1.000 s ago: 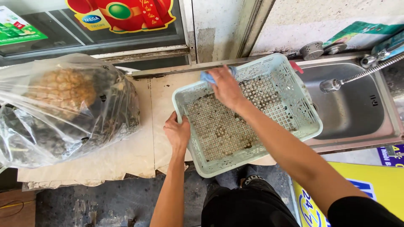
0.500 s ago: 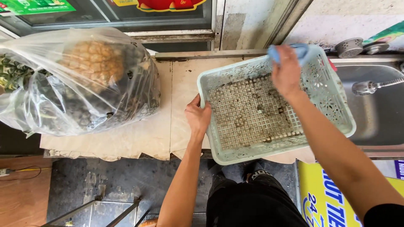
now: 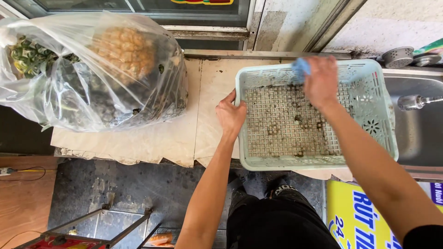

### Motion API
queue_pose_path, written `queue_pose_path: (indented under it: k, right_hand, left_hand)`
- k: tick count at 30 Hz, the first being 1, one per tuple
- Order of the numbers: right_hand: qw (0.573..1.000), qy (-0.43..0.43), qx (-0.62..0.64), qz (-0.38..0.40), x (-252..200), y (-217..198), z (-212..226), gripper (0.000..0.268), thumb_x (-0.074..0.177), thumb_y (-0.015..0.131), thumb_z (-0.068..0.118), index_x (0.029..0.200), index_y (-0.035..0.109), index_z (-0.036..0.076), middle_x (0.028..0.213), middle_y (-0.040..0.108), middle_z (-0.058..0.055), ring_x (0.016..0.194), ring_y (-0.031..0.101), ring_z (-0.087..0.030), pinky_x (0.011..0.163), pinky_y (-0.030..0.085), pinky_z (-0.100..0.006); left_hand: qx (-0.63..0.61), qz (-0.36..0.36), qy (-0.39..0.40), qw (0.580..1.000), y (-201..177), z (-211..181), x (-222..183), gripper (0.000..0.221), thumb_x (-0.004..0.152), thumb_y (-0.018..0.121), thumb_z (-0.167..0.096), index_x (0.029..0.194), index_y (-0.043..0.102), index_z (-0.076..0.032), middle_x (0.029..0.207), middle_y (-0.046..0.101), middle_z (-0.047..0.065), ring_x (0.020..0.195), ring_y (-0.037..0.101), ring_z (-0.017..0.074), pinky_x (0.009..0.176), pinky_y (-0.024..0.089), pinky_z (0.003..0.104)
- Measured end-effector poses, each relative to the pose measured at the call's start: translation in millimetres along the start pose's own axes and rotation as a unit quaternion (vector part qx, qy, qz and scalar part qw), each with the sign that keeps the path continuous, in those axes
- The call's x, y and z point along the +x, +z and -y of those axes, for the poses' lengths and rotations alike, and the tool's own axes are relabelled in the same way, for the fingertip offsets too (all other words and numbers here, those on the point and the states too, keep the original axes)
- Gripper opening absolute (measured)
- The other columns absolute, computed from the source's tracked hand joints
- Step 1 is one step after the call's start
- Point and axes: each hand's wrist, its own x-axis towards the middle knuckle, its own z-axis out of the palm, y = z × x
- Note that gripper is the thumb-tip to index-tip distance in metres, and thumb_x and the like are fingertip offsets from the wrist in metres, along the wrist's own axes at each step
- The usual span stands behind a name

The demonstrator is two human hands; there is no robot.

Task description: Washing a plastic basket in a sink using water and a cleaning cloth.

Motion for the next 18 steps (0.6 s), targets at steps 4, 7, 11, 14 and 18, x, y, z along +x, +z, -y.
queue_pose_path:
  k: [4, 7, 11, 14, 18]
  right_hand:
    - [0.996, 0.078, 0.004, -0.048, -36, -17, -72, 0.036, 0.100, 0.063, -0.004, 0.136, 0.058, 0.001, 0.127, 0.061, -0.025, 0.125, 0.056, -0.041, 0.114, 0.044, -0.054]
    - [0.983, 0.133, 0.088, -0.086, -25, -29, -66, 0.031, 0.107, 0.062, -0.002, 0.138, 0.056, 0.000, 0.124, 0.063, -0.023, 0.116, 0.060, -0.038, 0.104, 0.050, -0.048]
    - [0.969, 0.044, 0.180, -0.164, 12, -18, -19, 0.026, 0.099, 0.082, 0.005, 0.121, 0.068, 0.002, 0.124, 0.067, -0.020, 0.115, 0.067, -0.036, 0.102, 0.054, -0.044]
    - [0.961, 0.010, 0.236, -0.144, 53, 16, 29, 0.028, 0.095, 0.086, 0.008, 0.119, 0.071, 0.004, 0.125, 0.068, -0.018, 0.116, 0.067, -0.034, 0.102, 0.055, -0.045]
    - [0.962, 0.022, 0.263, -0.064, 86, 52, 73, 0.027, 0.100, 0.080, 0.009, 0.124, 0.070, 0.006, 0.125, 0.069, -0.016, 0.113, 0.067, -0.033, 0.100, 0.056, -0.045]
  left_hand:
    - [0.018, 0.027, 0.024, 0.999, -8, -10, 20, 0.046, 0.081, 0.074, -0.030, 0.126, 0.076, -0.016, 0.085, 0.079, 0.016, 0.066, 0.075, 0.0237, 0.066, 0.058, 0.036]
    - [0.044, 0.012, 0.060, 0.997, -20, -7, 16, 0.062, 0.080, 0.080, -0.048, 0.128, 0.071, -0.010, 0.096, 0.078, 0.018, 0.078, 0.076, 0.0261, 0.069, 0.059, 0.038]
    - [0.100, -0.015, 0.068, 0.993, -37, 31, -49, 0.069, 0.094, 0.065, -0.050, 0.140, 0.058, 0.001, 0.120, 0.072, 0.025, 0.096, 0.076, 0.0325, 0.065, 0.060, 0.043]
    - [0.074, -0.069, 0.107, 0.989, -20, 59, -96, 0.056, 0.107, 0.060, -0.046, 0.136, 0.063, 0.003, 0.113, 0.075, 0.025, 0.095, 0.075, 0.0294, 0.070, 0.058, 0.039]
    - [0.002, -0.045, 0.025, 0.999, -32, 15, -96, 0.050, 0.109, 0.057, -0.043, 0.136, 0.067, -0.001, 0.083, 0.069, 0.020, 0.071, 0.061, 0.0190, 0.058, 0.044, 0.035]
